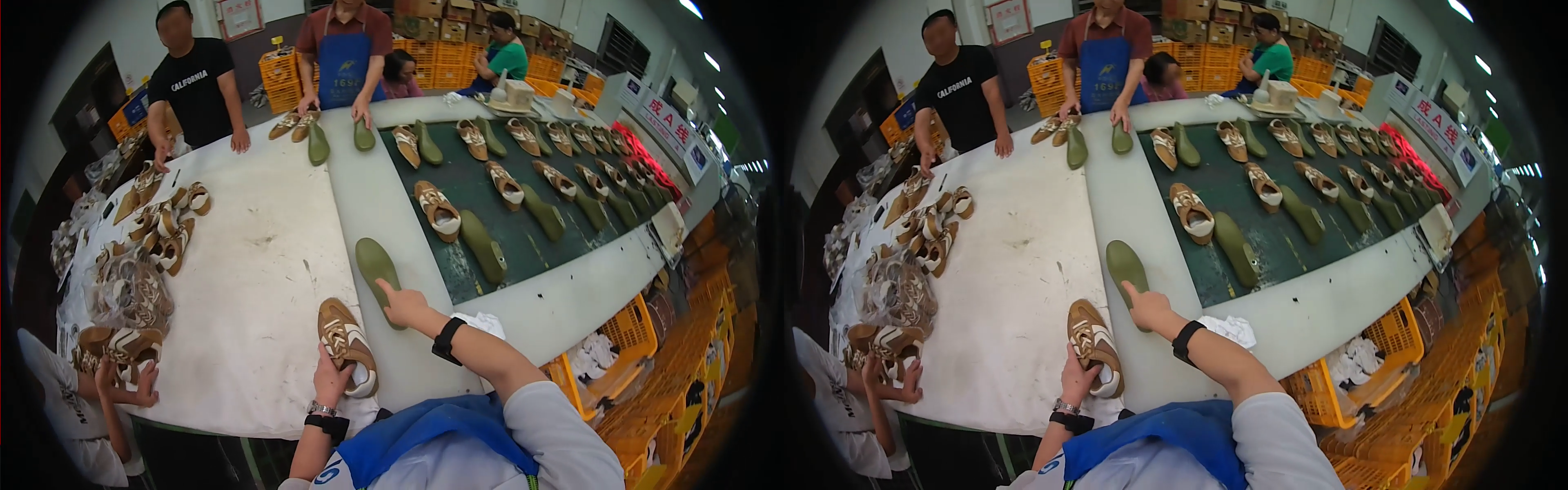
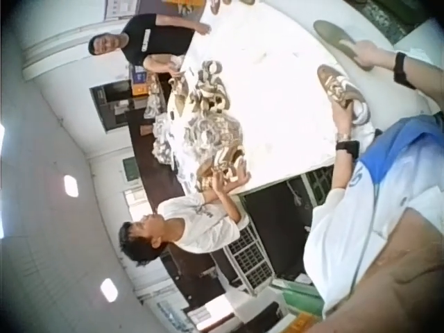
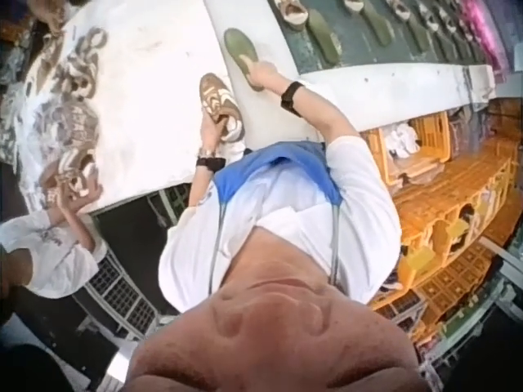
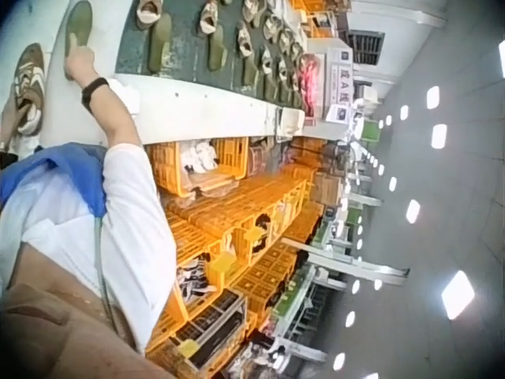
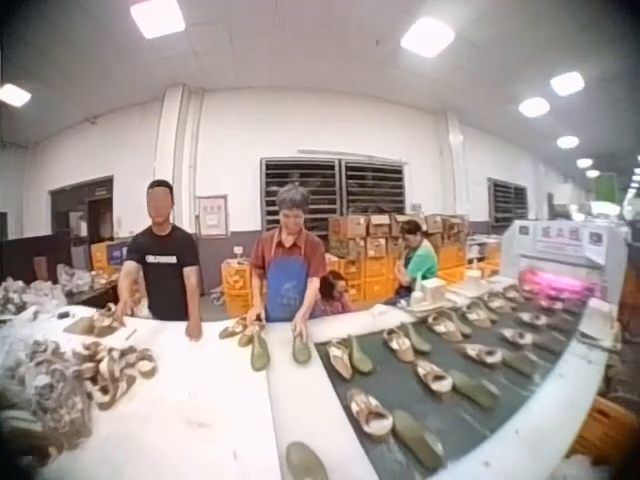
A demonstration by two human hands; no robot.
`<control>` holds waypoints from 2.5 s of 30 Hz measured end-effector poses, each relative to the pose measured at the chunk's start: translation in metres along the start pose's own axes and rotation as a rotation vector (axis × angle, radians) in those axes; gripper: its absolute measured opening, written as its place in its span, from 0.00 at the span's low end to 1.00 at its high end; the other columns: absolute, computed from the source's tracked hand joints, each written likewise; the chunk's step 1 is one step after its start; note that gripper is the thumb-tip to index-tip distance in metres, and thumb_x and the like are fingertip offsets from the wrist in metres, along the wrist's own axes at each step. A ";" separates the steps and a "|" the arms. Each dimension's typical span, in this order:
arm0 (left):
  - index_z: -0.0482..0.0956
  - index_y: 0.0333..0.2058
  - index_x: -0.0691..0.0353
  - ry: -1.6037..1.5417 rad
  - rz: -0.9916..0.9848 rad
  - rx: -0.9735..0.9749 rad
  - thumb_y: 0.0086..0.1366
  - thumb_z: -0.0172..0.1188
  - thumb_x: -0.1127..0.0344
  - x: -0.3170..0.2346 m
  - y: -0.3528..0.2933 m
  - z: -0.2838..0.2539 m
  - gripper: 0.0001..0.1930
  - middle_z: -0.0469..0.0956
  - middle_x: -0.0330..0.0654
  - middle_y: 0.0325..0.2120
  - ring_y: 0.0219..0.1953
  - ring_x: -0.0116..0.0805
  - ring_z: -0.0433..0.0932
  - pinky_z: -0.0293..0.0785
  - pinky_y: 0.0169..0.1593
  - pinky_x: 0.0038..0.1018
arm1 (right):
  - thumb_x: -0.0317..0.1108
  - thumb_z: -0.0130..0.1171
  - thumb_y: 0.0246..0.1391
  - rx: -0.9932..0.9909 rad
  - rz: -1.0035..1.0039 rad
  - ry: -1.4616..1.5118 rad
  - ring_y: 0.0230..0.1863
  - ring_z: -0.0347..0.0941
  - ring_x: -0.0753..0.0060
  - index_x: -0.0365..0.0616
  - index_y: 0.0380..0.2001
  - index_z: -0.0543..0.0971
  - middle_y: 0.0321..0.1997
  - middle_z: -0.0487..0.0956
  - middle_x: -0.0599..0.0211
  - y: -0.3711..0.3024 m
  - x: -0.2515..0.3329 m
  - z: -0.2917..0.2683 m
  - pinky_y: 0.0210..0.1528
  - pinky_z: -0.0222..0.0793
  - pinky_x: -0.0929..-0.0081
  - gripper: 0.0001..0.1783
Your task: The recorder is assembling components of shoes on lasts and placing them onto a conveyor belt system in a factory setting.
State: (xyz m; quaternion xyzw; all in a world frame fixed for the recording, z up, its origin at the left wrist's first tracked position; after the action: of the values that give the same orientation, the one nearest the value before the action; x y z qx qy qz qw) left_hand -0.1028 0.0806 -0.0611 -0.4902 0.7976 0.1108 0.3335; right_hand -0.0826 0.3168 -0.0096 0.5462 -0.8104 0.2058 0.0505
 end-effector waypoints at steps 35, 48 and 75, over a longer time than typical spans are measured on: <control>0.58 0.56 0.58 -0.105 0.202 -0.138 0.46 0.60 0.49 -0.010 -0.005 0.020 0.39 0.77 0.51 0.29 0.29 0.48 0.77 0.73 0.31 0.35 | 0.42 0.53 0.43 -0.087 -0.020 0.014 0.22 0.74 0.51 0.56 0.58 0.53 0.19 0.76 0.55 -0.101 0.026 0.024 0.26 0.69 0.58 0.37; 0.60 0.55 0.63 -0.061 0.201 -0.144 0.45 0.61 0.54 -0.004 -0.005 0.020 0.38 0.77 0.51 0.29 0.29 0.47 0.77 0.73 0.32 0.34 | 0.40 0.53 0.43 -0.121 -0.042 0.075 0.19 0.73 0.50 0.56 0.57 0.55 0.17 0.75 0.54 -0.103 0.029 0.025 0.22 0.69 0.58 0.35; 0.65 0.53 0.60 -0.144 0.088 -0.065 0.46 0.57 0.54 -0.019 -0.019 0.014 0.33 0.76 0.55 0.33 0.36 0.50 0.73 0.68 0.42 0.36 | 0.34 0.50 0.44 -0.058 -0.022 0.231 0.23 0.73 0.51 0.62 0.61 0.46 0.25 0.75 0.52 -0.099 0.017 0.049 0.24 0.67 0.59 0.41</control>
State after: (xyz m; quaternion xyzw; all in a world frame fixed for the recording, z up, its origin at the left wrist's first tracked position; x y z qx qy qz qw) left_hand -0.0746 0.0917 -0.0569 -0.4561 0.7884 0.1858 0.3687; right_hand 0.0072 0.2519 -0.0214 0.5261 -0.7987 0.2434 0.1616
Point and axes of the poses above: each hand's wrist, its own y-axis towards the middle knuckle, its own z-axis out of the palm, x = y × z, the point moved 8 cm from there along y, towards the middle knuckle
